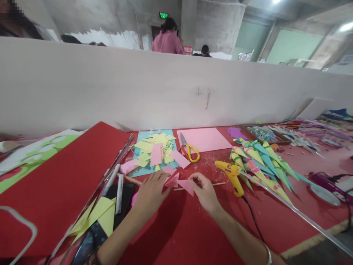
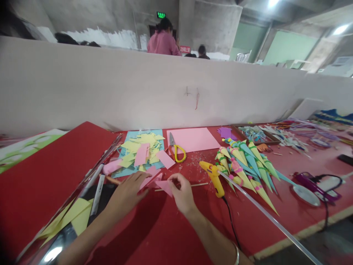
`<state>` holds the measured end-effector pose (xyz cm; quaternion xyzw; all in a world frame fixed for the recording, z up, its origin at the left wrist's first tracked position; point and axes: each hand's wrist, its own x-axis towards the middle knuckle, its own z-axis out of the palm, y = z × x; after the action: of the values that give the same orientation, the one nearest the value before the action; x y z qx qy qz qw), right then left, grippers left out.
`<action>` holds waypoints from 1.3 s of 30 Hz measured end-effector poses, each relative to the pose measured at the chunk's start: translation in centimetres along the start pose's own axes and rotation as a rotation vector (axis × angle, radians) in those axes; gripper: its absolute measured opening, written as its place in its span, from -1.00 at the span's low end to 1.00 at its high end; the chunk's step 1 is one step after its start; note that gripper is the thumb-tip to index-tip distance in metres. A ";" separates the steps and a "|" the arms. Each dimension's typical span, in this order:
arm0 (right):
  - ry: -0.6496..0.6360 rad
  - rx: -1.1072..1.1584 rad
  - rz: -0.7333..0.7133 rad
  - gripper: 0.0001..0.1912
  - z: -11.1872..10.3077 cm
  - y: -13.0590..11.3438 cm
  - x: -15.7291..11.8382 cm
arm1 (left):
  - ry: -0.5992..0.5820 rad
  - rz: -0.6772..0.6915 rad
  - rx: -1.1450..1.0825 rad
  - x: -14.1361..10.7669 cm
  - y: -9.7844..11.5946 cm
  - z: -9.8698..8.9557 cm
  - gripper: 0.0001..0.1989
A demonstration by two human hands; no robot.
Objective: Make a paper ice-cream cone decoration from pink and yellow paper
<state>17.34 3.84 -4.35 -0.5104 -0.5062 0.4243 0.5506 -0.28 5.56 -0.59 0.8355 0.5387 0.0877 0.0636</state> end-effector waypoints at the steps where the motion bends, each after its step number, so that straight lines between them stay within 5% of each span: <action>1: -0.003 0.006 0.003 -0.91 0.0 0.0 0.0 | -0.006 0.009 0.022 0.4 0.1 0.3 -0.70; 10: -0.027 0.078 0.031 -0.90 0.1 0.7 0.2 | -0.061 0.041 0.061 1.9 0.4 1.2 -0.80; 19: -0.064 -0.283 -0.074 -0.86 -0.2 0.8 0.6 | 0.017 -0.083 0.015 1.3 -0.7 -0.1 -0.82; 25: -0.138 -0.490 -0.189 -0.79 0.0 1.0 0.7 | 0.107 -0.005 -0.429 0.8 -2.0 0.7 -0.87; 29: -0.109 -0.724 -0.239 -0.82 -0.3 0.9 0.4 | 0.041 -0.020 -0.675 0.5 -1.9 1.6 -0.85; 35: -0.251 -0.954 -0.236 -0.86 -1.0 0.4 0.3 | 0.101 -0.118 -0.827 0.2 -1.8 1.2 -0.79; 39: -0.398 -1.039 -0.387 -0.88 -0.8 -0.2 0.1 | 0.157 -0.151 -0.791 -0.1 -1.7 1.0 -0.73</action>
<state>18.11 3.85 -4.10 -0.5220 -0.8255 0.0999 0.1901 -1.62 6.20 -1.92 0.6955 0.5265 0.3466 0.3448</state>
